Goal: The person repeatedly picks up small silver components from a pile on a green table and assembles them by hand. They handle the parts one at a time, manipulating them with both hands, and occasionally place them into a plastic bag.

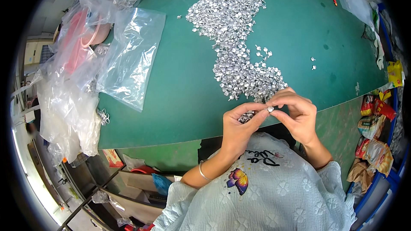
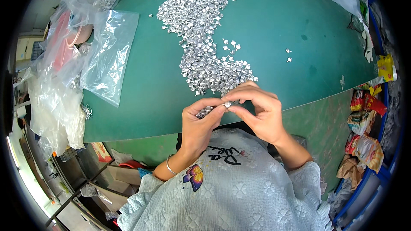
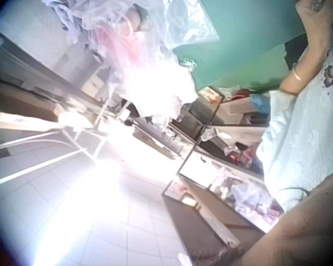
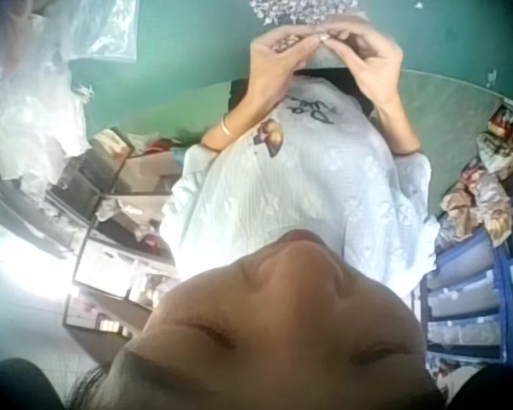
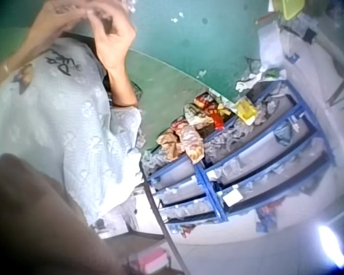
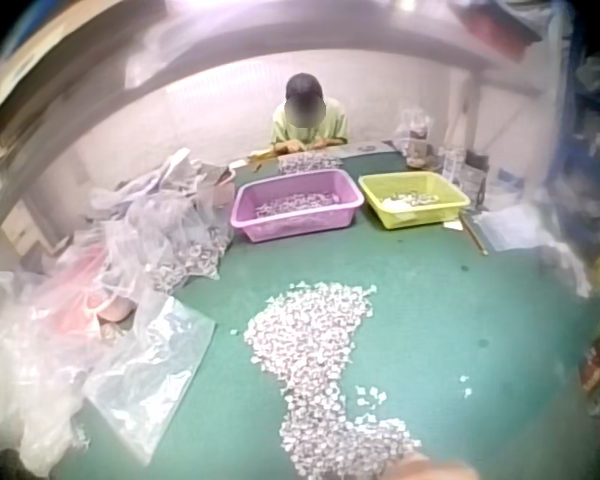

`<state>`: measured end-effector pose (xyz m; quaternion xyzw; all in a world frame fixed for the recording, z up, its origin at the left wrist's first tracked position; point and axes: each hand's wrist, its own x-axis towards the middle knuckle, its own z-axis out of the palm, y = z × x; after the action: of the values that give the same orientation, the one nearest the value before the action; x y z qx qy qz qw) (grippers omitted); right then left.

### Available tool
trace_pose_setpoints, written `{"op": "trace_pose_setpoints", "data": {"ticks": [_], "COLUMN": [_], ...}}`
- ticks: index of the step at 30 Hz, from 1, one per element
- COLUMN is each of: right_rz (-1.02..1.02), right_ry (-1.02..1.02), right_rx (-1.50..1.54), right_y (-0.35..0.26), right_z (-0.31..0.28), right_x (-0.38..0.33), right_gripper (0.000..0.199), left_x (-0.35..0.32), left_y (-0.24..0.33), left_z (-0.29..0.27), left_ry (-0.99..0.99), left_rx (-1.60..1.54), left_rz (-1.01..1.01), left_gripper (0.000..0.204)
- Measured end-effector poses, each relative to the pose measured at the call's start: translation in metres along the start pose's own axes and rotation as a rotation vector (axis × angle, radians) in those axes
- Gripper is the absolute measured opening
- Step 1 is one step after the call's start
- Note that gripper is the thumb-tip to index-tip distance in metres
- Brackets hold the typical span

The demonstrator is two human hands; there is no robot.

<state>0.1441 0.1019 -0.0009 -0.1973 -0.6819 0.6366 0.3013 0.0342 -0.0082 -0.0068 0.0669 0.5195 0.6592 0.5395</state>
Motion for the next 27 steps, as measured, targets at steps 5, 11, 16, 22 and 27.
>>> {"op": "trace_pose_setpoints", "data": {"ticks": [5, 11, 16, 22, 27], "right_rz": [-0.032, -0.089, -0.066, 0.118, 0.166], "right_ry": [0.018, 0.024, 0.055, 0.024, 0.065], "right_rx": [-0.049, -0.108, -0.100, -0.082, -0.250], "right_y": [-0.009, -0.011, -0.011, -0.009, 0.000], "right_z": [0.003, 0.003, 0.004, 0.003, -0.004], "right_x": [0.000, -0.001, -0.002, -0.006, -0.004], "right_gripper": [0.022, 0.022, 0.021, 0.014, 0.013], "left_x": [-0.002, -0.002, -0.003, -0.002, 0.003], "left_y": [0.004, 0.004, 0.004, 0.003, -0.003], "left_z": [0.001, 0.000, 0.000, -0.002, -0.009], "left_ry": [-0.023, -0.065, -0.082, -0.117, -0.251], "left_rx": [0.103, 0.097, 0.088, 0.016, -0.360], "left_rz": [0.097, 0.161, 0.117, -0.036, -0.225], "left_gripper": [0.010, 0.010, 0.006, 0.008, 0.010]}}
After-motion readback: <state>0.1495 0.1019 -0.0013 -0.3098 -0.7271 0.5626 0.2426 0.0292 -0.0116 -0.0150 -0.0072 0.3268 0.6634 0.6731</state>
